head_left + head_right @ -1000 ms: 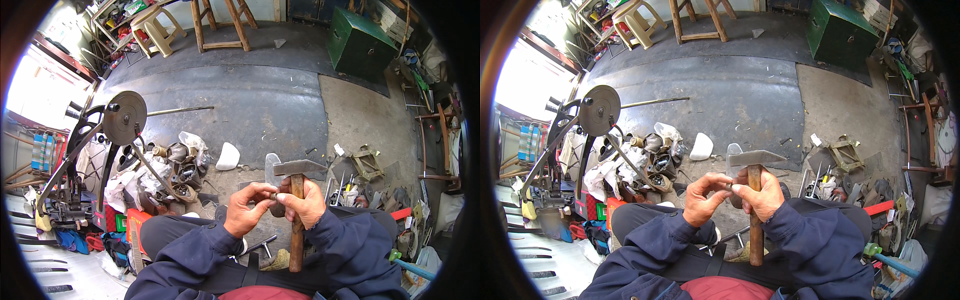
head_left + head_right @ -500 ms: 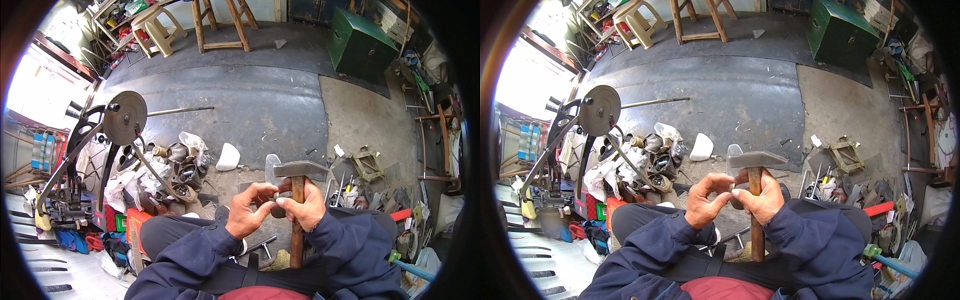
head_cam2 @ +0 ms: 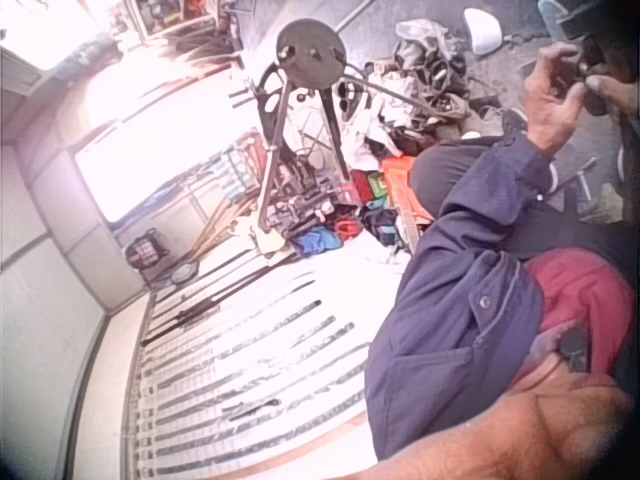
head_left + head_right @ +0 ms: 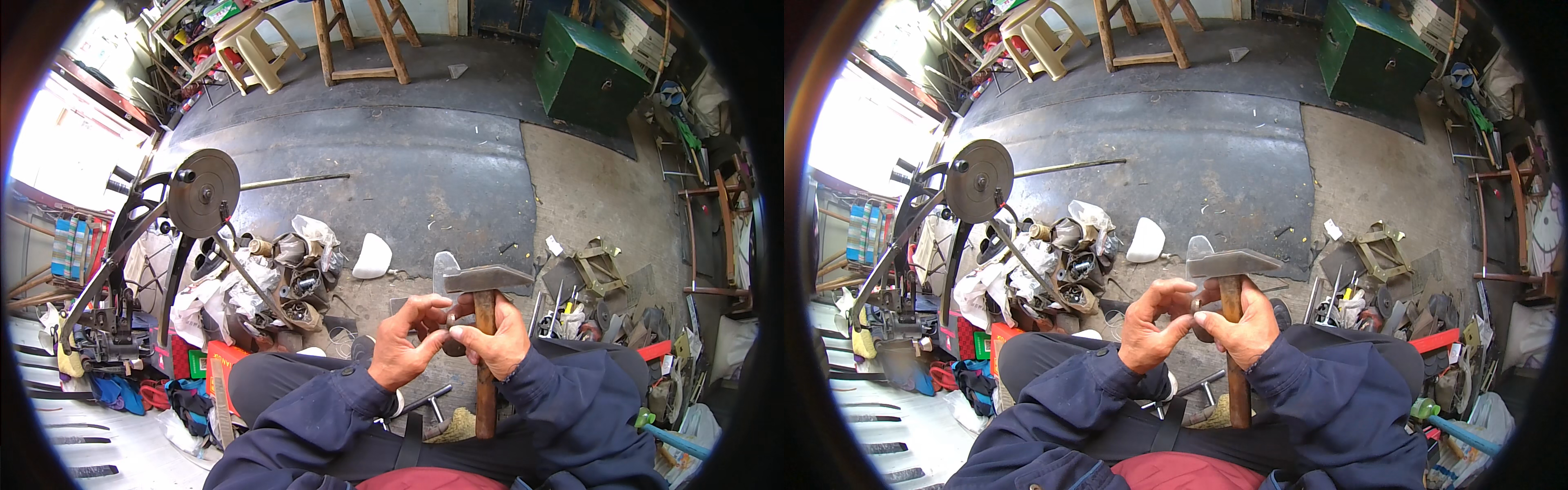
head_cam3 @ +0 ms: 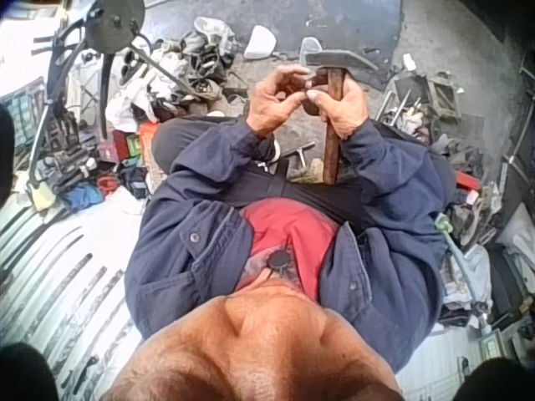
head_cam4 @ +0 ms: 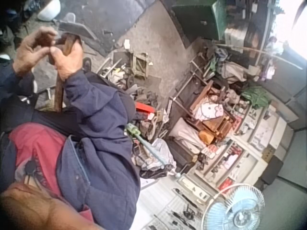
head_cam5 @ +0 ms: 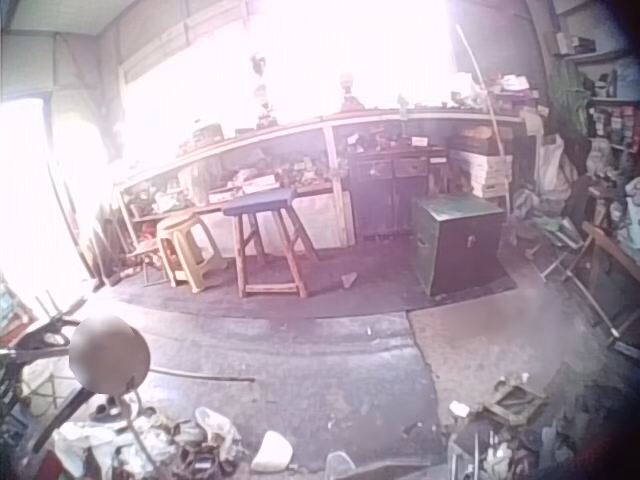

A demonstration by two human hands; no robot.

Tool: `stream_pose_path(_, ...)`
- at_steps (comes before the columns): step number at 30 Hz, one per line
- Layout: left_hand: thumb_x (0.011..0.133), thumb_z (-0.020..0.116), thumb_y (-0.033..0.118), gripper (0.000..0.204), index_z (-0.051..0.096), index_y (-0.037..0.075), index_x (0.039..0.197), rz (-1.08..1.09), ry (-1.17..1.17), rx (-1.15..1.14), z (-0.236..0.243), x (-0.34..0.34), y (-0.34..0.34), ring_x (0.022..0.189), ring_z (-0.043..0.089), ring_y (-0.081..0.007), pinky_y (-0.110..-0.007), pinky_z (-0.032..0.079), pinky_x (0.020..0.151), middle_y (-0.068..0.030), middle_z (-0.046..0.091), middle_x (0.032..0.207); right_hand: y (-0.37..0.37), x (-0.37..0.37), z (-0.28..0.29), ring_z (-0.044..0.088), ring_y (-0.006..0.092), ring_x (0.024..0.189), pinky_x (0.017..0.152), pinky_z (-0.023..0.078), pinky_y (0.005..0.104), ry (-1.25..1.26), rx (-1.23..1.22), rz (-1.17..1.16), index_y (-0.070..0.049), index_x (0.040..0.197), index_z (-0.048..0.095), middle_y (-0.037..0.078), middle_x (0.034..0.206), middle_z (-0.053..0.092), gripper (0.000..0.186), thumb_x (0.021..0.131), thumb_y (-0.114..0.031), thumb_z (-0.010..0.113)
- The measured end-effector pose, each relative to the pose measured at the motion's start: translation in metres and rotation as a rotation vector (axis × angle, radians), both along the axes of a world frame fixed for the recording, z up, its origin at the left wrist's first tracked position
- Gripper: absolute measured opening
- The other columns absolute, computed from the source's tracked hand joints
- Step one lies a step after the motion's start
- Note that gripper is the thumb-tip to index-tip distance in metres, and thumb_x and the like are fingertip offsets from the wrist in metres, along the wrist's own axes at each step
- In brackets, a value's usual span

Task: The person sits on the floor in a workshop and repeatedly taps a small metal piece with a hammer, rotating it to shape the edges. They then place the hammer down and pick up a metal frame to inspect it.

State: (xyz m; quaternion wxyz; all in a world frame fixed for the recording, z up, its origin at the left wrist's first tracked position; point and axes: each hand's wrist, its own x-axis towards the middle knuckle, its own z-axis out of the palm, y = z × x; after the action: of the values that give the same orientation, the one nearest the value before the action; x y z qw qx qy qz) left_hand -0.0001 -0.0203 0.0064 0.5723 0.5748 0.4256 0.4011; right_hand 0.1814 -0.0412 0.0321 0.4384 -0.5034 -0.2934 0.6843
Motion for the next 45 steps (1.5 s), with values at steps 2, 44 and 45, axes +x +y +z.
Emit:
stream_pose_path(2, 0.087, 0.071, -0.005, 0.033, 0.068, 0.008, 0.117, -0.010, 0.022, 0.004, 0.0017, -0.0002, 0.0005, 0.079, 0.062, -0.0079, -0.024, 0.049, 0.068, -0.0028, 0.070, 0.095, -0.0003, 0.0000, -0.0007, 0.055, 0.0078, 0.058, 0.050, 0.046, 0.0245, -0.011, 0.017, 0.001, -0.001, 0.122, 0.053, 0.008, 0.103, 0.063, 0.039, 0.089, -0.002, 0.072)
stream_pose_path(44, 0.086, 0.073, -0.004, 0.031, 0.070, 0.008, 0.114, -0.045, 0.082, 0.111, -0.0023, -0.0023, 0.0033, 0.080, 0.063, -0.0089, -0.025, 0.049, 0.066, -0.0024, 0.070, 0.097, -0.0041, 0.0008, -0.0038, 0.064, 0.0131, 0.093, 0.082, 0.055, 0.0308, -0.072, 0.043, 0.021, 0.000, 0.125, 0.054, 0.007, 0.107, 0.063, 0.041, 0.089, -0.004, 0.073)
stream_pose_path(45, 0.086, 0.073, -0.004, 0.031, 0.070, 0.008, 0.114, -0.040, 0.076, 0.120, -0.0026, -0.0020, 0.0035, 0.080, 0.063, -0.0089, -0.025, 0.049, 0.066, -0.0025, 0.070, 0.097, -0.0042, 0.0009, -0.0043, 0.064, 0.0130, 0.093, 0.082, 0.055, 0.0306, -0.077, 0.034, 0.024, 0.000, 0.125, 0.054, 0.007, 0.107, 0.063, 0.041, 0.089, -0.004, 0.072)
